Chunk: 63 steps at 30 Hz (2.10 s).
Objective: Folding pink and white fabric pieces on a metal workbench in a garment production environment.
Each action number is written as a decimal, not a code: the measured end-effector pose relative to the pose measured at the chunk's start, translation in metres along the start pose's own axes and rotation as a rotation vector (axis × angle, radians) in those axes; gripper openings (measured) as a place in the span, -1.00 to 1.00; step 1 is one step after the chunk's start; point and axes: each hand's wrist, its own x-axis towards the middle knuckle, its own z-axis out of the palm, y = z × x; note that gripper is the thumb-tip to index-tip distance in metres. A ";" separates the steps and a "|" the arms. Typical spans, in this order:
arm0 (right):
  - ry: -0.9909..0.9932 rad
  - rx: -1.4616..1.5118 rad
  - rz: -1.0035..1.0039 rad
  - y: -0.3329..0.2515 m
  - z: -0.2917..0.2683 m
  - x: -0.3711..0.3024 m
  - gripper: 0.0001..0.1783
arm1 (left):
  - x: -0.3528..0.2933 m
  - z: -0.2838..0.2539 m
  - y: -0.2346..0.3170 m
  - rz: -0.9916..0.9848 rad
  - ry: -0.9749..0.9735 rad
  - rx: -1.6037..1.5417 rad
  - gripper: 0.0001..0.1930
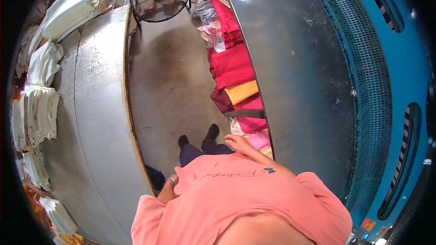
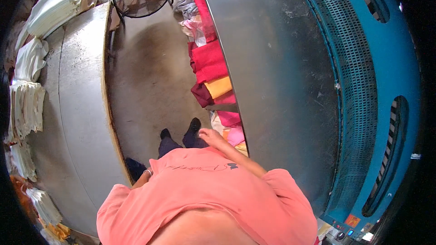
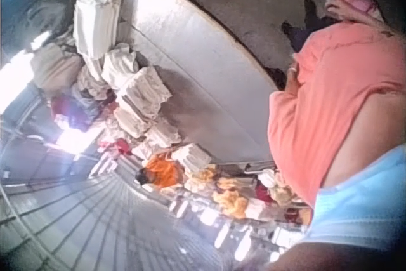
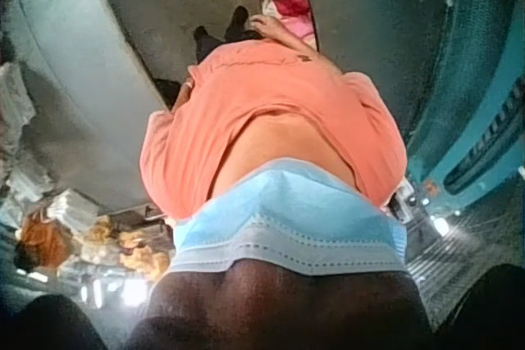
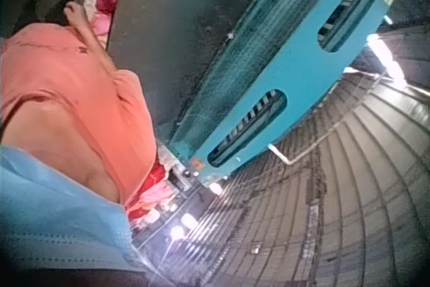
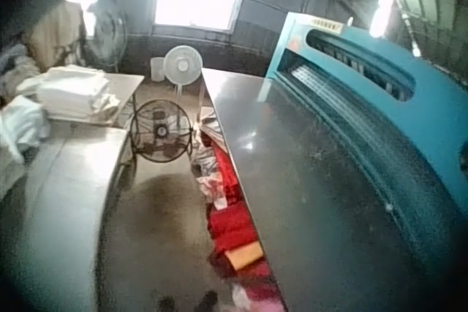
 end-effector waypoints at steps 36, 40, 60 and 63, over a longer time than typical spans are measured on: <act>0.684 0.914 0.108 -0.128 -0.242 0.155 -0.77 | 0.106 -0.223 0.058 -0.117 0.181 -0.263 -0.48; 0.727 0.903 0.104 -0.128 -0.242 0.157 -0.78 | 0.120 -0.253 0.062 -0.091 0.172 -0.241 -0.49; 0.764 0.941 0.194 -0.135 -0.243 0.166 -0.79 | 0.156 -0.405 0.151 0.084 0.587 -0.483 -0.64; 0.798 0.952 0.196 -0.130 -0.246 0.159 -0.79 | 0.145 -0.413 0.196 0.172 0.528 -0.468 -0.65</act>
